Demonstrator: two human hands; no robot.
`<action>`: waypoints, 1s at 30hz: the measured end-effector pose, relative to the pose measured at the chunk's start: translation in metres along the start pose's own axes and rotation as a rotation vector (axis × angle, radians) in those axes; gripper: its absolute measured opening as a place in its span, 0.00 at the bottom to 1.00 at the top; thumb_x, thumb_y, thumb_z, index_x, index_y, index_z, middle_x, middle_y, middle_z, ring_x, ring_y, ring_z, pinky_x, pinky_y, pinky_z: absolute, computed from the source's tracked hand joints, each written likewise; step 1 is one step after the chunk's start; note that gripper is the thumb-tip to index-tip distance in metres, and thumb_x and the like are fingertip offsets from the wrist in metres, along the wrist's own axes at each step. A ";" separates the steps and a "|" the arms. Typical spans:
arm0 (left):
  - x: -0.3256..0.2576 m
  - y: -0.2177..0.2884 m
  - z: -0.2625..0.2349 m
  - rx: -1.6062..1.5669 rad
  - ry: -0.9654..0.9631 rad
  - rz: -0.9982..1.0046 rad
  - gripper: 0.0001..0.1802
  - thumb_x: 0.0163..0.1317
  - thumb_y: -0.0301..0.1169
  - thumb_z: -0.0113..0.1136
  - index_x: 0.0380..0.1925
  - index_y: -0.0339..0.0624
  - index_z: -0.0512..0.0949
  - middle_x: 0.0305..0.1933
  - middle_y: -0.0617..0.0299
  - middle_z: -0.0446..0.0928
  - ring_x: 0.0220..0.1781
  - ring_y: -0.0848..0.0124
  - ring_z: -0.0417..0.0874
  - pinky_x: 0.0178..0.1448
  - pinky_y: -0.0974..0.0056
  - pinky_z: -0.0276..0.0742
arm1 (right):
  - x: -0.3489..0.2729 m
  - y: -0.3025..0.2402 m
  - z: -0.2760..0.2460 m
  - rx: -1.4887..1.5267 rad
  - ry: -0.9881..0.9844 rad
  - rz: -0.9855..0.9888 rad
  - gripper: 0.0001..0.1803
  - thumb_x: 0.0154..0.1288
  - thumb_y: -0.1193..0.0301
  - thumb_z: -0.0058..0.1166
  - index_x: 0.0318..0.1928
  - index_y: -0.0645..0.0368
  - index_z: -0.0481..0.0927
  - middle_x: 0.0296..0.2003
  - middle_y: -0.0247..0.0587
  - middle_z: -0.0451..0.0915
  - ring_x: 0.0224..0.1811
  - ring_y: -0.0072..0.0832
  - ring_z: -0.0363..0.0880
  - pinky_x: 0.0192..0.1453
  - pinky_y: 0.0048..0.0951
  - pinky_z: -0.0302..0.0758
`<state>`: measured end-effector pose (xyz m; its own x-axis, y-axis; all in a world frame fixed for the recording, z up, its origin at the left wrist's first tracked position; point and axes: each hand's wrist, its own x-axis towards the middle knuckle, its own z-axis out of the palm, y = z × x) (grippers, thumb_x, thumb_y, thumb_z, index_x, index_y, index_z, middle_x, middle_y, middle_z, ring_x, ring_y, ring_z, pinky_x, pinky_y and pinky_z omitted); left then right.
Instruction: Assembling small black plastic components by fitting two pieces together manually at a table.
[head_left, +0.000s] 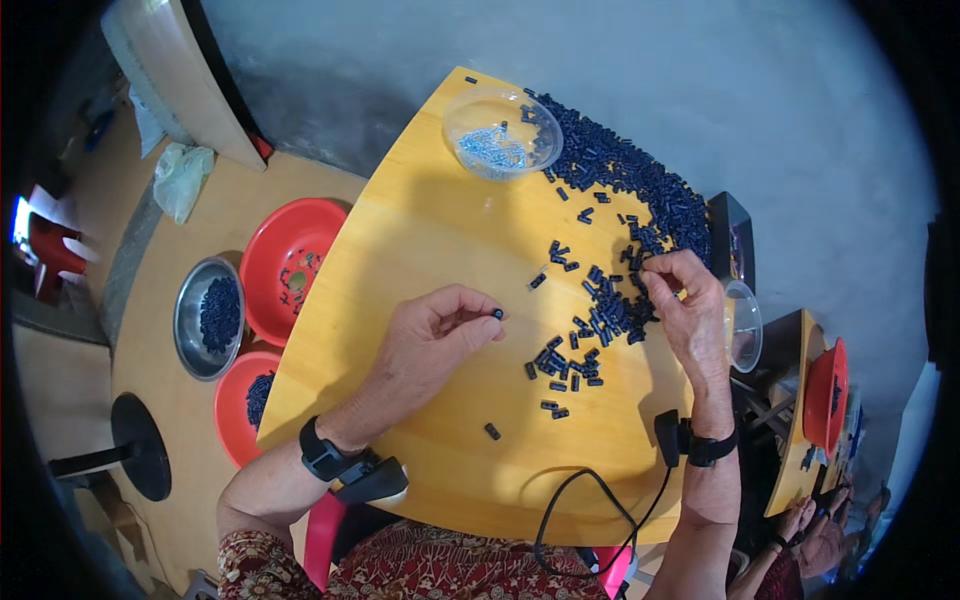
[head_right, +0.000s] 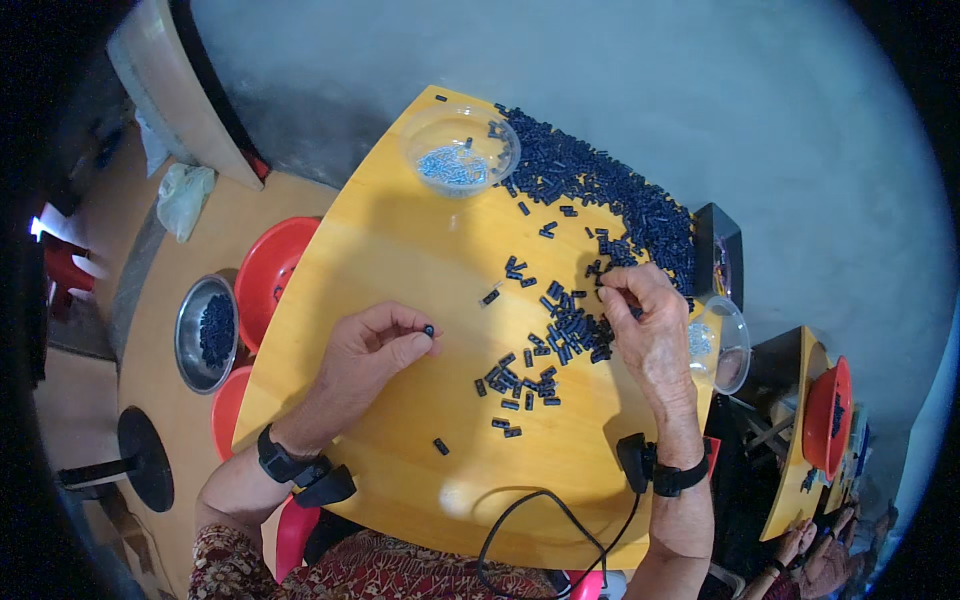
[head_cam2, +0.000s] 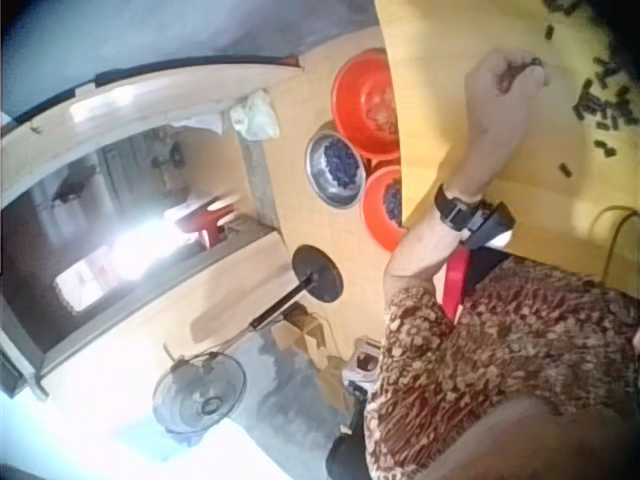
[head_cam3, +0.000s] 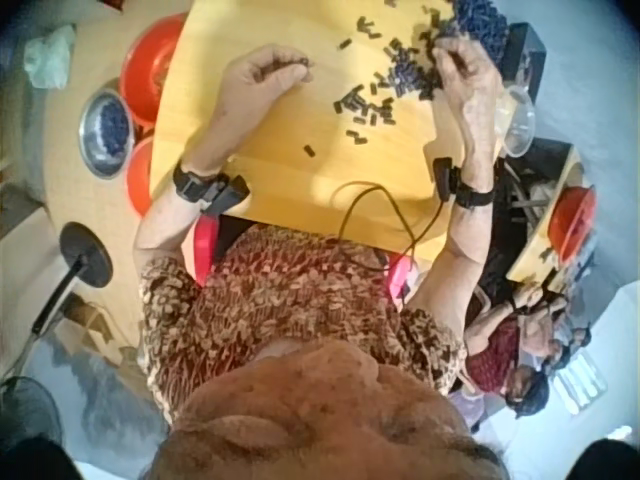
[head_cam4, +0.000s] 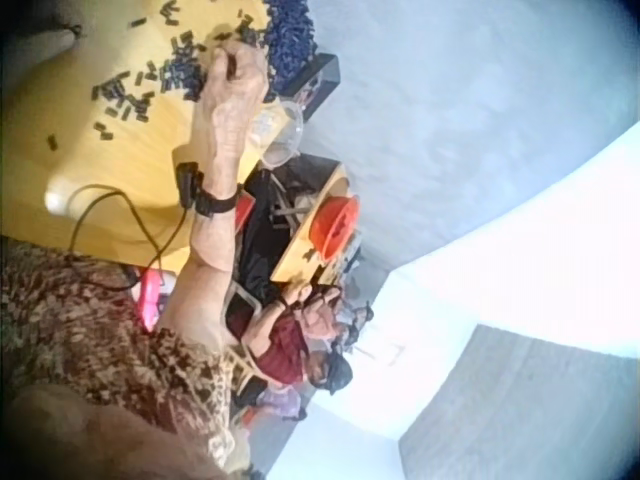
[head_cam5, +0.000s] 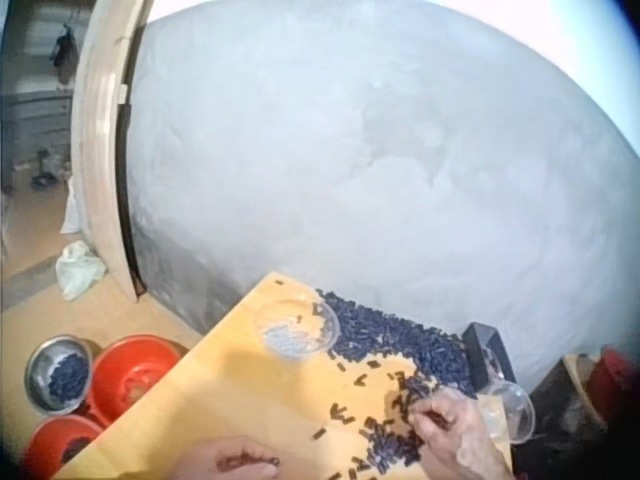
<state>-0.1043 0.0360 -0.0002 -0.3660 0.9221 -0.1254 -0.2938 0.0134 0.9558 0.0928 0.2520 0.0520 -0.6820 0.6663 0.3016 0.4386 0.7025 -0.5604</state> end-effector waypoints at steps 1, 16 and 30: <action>0.000 -0.001 0.000 -0.003 -0.004 0.001 0.08 0.67 0.27 0.59 0.43 0.36 0.78 0.41 0.64 0.80 0.45 0.77 0.81 0.52 0.71 0.75 | -0.004 0.005 -0.001 0.001 -0.029 0.046 0.05 0.59 0.80 0.59 0.37 0.66 0.81 0.32 0.43 0.79 0.32 0.31 0.79 0.37 0.29 0.75; -0.001 -0.004 0.004 -0.032 -0.019 -0.018 0.08 0.67 0.27 0.58 0.43 0.36 0.78 0.41 0.64 0.80 0.45 0.76 0.81 0.53 0.71 0.75 | -0.027 0.001 0.031 -0.024 -0.162 -0.041 0.05 0.54 0.80 0.61 0.34 0.63 0.82 0.29 0.42 0.78 0.36 0.39 0.78 0.41 0.34 0.75; -0.001 -0.005 0.003 -0.012 -0.019 -0.016 0.08 0.67 0.27 0.58 0.44 0.36 0.78 0.41 0.63 0.81 0.45 0.76 0.81 0.53 0.71 0.75 | -0.010 0.007 0.035 -0.043 -0.161 -0.062 0.06 0.54 0.79 0.62 0.35 0.62 0.82 0.29 0.42 0.77 0.35 0.39 0.77 0.41 0.35 0.75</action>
<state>-0.1003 0.0362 -0.0041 -0.3438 0.9292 -0.1357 -0.3100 0.0240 0.9504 0.0822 0.2409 0.0180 -0.7918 0.5751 0.2056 0.4149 0.7536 -0.5099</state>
